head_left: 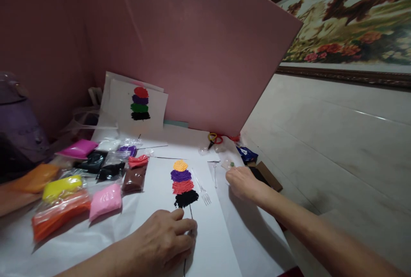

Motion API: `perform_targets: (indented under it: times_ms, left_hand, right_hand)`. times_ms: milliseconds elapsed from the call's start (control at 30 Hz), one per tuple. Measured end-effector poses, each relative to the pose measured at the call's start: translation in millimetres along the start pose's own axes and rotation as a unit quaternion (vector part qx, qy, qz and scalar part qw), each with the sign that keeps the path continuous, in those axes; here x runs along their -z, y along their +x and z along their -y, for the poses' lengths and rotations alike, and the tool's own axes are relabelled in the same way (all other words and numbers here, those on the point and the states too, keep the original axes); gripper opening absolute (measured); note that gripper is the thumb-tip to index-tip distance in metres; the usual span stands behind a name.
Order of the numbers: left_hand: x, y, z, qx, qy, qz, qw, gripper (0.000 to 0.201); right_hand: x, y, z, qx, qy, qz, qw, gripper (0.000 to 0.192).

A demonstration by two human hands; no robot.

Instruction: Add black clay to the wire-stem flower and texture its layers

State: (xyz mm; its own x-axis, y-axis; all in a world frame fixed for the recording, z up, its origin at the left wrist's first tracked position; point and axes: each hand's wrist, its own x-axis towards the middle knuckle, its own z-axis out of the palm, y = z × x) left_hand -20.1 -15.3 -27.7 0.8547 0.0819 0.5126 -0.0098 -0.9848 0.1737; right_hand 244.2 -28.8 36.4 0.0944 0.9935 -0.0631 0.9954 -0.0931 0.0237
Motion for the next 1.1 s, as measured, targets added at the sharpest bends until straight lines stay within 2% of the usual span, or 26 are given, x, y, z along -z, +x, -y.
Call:
perform_targets:
  times_ms: [67, 133, 167, 267, 333, 433, 567, 833, 1100]
  left_hand:
    - [0.0, -0.6, 1.4, 0.0, -0.013, 0.032, 0.999, 0.016]
    - [-2.1, -1.9, 4.3, -0.006, -0.022, 0.038, 0.999, 0.015]
    - [-3.6, -2.6, 5.8, -0.009, -0.023, 0.036, 0.999, 0.014]
    - [-8.7, -3.8, 9.0, -0.015, -0.019, 0.024, 0.999, 0.013]
    - [-11.3, -4.2, 9.6, -0.016, -0.014, 0.018, 1.0, 0.013]
    - [-13.9, -5.4, 9.5, -0.009, -0.01, 0.025, 1.0, 0.013]
    - [-16.7, -8.0, 10.3, -0.003, -0.016, 0.016, 1.0, 0.012]
    - [-19.7, -8.5, 11.6, -0.007, -0.015, 0.005, 1.0, 0.014]
    - [-28.4, -11.2, 17.5, -0.023, 0.0, -0.022, 0.999, 0.014]
  right_hand:
    - [6.8, -4.5, 1.3, 0.007, 0.017, -0.012, 1.0, 0.028]
    - [7.6, -4.2, 10.4, 0.025, 0.065, -0.04, 0.997, 0.021]
    - [4.8, -2.1, 17.7, 0.039, 0.164, -0.081, 0.982, 0.017]
    - [-14.7, 9.9, 44.4, 0.063, 0.403, -0.175, 0.896, 0.009]
    - [-31.4, 21.0, 59.7, 0.056, 0.486, -0.183, 0.853, 0.006]
    - [-50.5, 37.7, 70.9, 0.04, 0.541, -0.183, 0.82, 0.009]
    - [-59.6, 53.0, 70.0, 0.043, 0.542, -0.192, 0.817, 0.011]
    - [-60.3, 70.5, 72.3, 0.059, 0.524, -0.188, 0.828, 0.004]
    - [-73.4, 75.8, 78.5, 0.063, 0.535, -0.204, 0.817, 0.006]
